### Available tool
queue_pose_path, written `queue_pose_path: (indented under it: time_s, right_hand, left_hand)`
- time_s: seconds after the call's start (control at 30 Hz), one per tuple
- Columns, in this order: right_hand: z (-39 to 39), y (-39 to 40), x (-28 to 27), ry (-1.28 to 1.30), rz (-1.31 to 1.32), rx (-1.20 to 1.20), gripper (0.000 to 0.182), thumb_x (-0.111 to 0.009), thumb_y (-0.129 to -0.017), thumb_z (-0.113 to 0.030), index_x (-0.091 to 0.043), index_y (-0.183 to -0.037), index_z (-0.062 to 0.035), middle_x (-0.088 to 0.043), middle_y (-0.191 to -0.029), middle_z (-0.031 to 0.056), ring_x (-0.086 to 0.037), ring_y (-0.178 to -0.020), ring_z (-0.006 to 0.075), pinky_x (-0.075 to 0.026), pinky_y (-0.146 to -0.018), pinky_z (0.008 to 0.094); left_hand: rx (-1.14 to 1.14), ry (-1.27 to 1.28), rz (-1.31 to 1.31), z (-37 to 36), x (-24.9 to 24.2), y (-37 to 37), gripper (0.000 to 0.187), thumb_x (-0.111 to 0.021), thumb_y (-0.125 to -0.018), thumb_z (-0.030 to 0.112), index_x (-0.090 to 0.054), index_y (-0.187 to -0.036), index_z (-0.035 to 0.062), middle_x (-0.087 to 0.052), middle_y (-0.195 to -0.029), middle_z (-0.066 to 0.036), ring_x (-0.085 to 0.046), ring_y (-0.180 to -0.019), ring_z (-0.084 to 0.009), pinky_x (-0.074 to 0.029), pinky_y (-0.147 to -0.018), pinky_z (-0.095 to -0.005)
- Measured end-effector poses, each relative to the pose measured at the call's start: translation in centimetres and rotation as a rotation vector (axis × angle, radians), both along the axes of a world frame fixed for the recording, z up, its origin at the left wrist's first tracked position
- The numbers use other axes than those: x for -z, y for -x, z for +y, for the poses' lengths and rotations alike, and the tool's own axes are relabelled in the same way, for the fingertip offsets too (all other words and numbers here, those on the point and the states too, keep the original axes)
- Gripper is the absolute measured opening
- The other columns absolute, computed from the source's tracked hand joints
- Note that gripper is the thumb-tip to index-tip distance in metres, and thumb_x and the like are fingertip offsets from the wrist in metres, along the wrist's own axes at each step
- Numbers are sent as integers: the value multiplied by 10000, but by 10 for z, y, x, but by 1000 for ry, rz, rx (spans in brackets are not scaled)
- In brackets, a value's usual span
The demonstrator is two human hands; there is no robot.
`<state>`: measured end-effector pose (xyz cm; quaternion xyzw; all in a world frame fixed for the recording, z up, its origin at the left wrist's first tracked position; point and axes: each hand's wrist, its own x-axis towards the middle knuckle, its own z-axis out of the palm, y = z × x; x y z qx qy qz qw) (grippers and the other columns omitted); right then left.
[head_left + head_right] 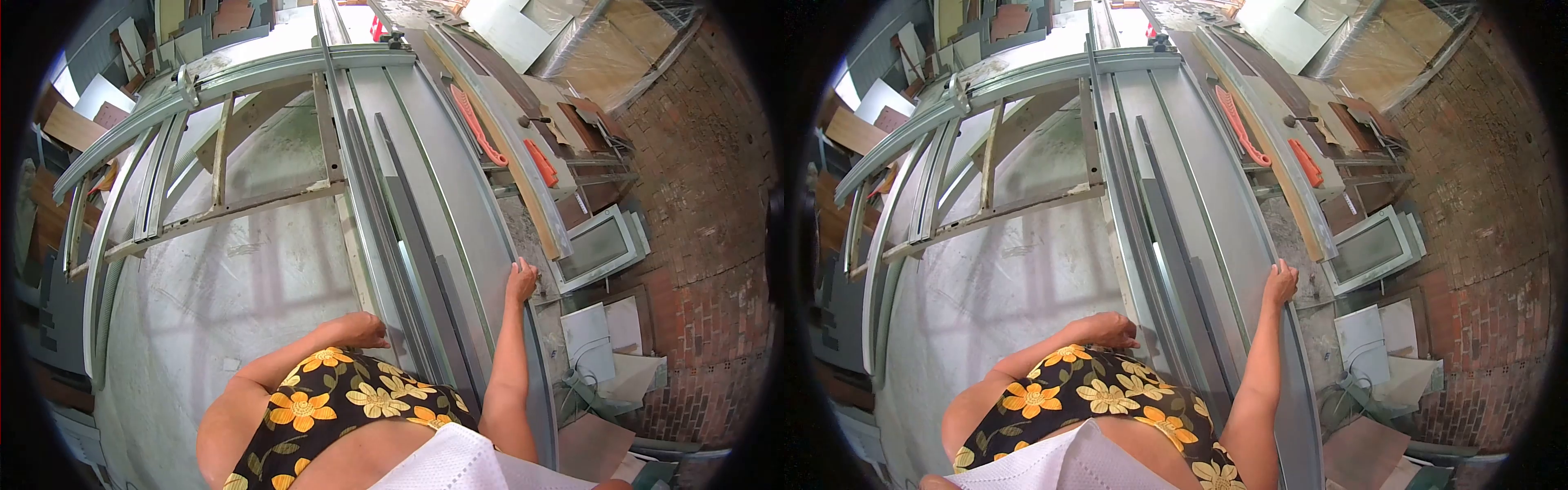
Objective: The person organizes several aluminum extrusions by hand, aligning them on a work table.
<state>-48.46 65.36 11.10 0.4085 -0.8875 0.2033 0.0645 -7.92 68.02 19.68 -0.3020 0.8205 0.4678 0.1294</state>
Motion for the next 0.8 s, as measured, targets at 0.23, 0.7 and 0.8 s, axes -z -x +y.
queue_pose_path:
  time_s: [0.23, 0.7, 0.8]
  right_hand:
    - [-4, 1, 2, -50, 43, 54, 270, -641, -783, -196, -634, -1051, -166, -559, -979, 60, -529, -959, 255, -444, -778, 428]
    - [-30, -3, 10, -26, 11, 115, 279, -664, -753, -239, -658, -1024, -177, -570, -982, 96, -530, -957, 293, -444, -791, 423]
    - [-33, 3, 21, -11, -67, 101, 315, -661, -738, -272, -638, -1045, -206, -563, -987, 82, -524, -982, 286, -420, -807, 465]
  left_hand:
    - [31, -73, 59, -8, -4, 4, 400, -537, -850, 396, -601, -995, 29, -644, -880, -154, -611, -796, -330, -482, -696, -382]
    - [109, -102, 246, -14, -4, 21, 358, -564, -830, 329, -582, -1027, 29, -638, -894, -168, -604, -859, -332, -477, -739, -391]
    - [129, -132, 183, -11, -12, 25, 340, -581, -825, 297, -580, -1028, 25, -636, -925, -158, -607, -865, -314, -479, -753, -368]
